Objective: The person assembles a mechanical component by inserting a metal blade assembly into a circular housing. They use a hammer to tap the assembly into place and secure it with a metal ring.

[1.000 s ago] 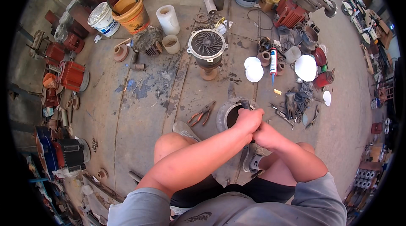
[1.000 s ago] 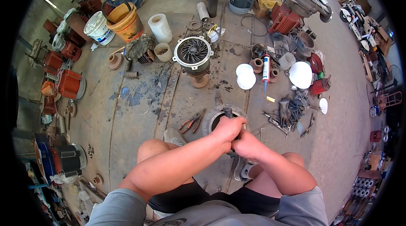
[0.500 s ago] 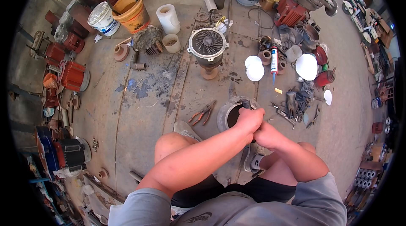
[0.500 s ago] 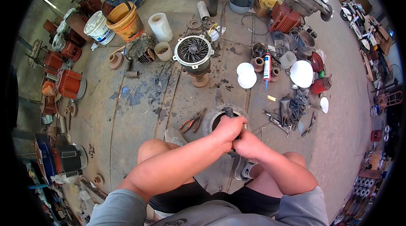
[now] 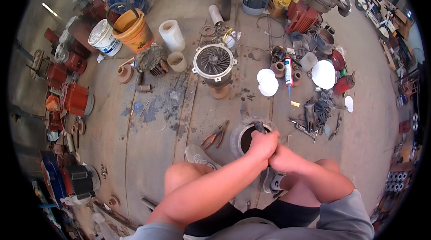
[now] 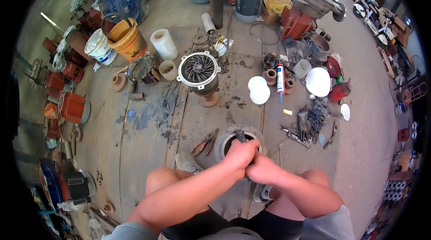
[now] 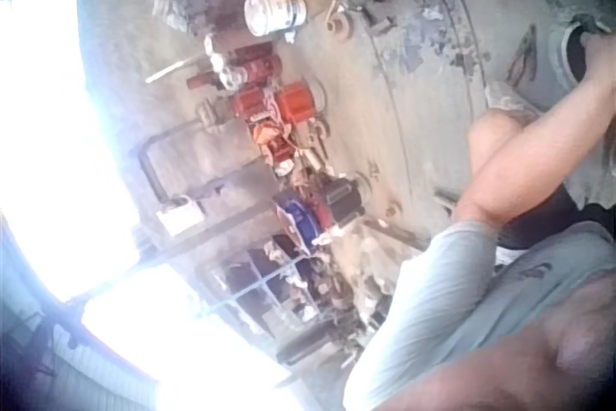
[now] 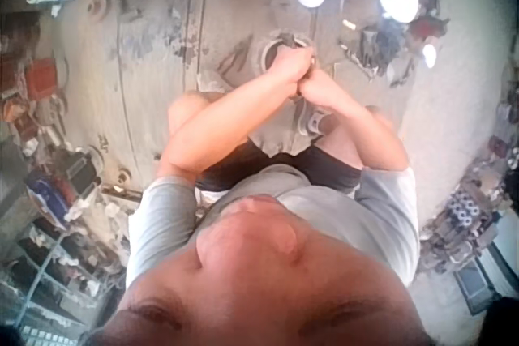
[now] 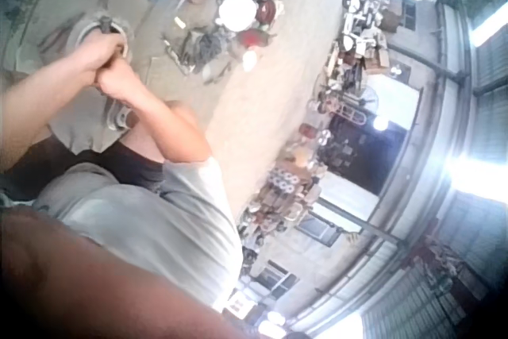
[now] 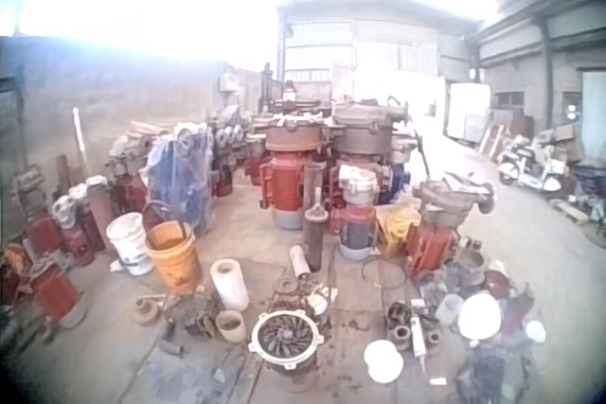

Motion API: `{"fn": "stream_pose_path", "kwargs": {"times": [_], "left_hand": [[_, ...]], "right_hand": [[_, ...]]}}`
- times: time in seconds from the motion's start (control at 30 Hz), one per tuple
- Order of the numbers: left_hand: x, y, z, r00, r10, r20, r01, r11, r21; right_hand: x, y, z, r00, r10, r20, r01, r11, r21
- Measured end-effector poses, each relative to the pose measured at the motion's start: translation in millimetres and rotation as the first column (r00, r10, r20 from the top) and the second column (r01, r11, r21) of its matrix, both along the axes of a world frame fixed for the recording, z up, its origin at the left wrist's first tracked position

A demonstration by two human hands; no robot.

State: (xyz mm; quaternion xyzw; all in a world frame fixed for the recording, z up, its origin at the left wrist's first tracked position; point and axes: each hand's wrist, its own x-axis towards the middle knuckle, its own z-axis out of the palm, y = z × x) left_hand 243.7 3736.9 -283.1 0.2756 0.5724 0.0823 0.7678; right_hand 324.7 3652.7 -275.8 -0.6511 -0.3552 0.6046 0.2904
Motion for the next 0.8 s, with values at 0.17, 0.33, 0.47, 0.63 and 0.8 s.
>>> {"fn": "stream_pose_path", "kwargs": {"times": [0.17, 0.33, 0.47, 0.63, 0.8], "left_hand": [[-2, -1, 5, 0.999, -0.041, -0.033, 0.041, 0.999, -0.001], [-1, -2, 10, 1.0, -0.023, -0.015, 0.023, 1.0, 0.008], [-1, 2, 11, 0.999, -0.022, -0.025, 0.021, 0.999, -0.031], [2, 0, 8, 1.0, -0.019, -0.005, 0.019, 1.0, -0.011], [1, 2, 14, 1.0, -0.02, 0.012, 0.021, 1.0, -0.022]], "right_hand": [[5, 2, 3, 0.994, 0.098, 0.055, -0.094, 0.994, -0.059], [8, 3, -3, 0.998, 0.066, 0.003, -0.066, 0.994, 0.083], [8, 6, 1, 0.997, 0.071, 0.005, -0.071, 0.997, 0.022], [12, 6, 7, 0.996, 0.086, 0.027, -0.085, 0.996, -0.029], [8, 11, 21, 0.999, 0.047, -0.007, -0.047, 0.996, -0.077]]}}
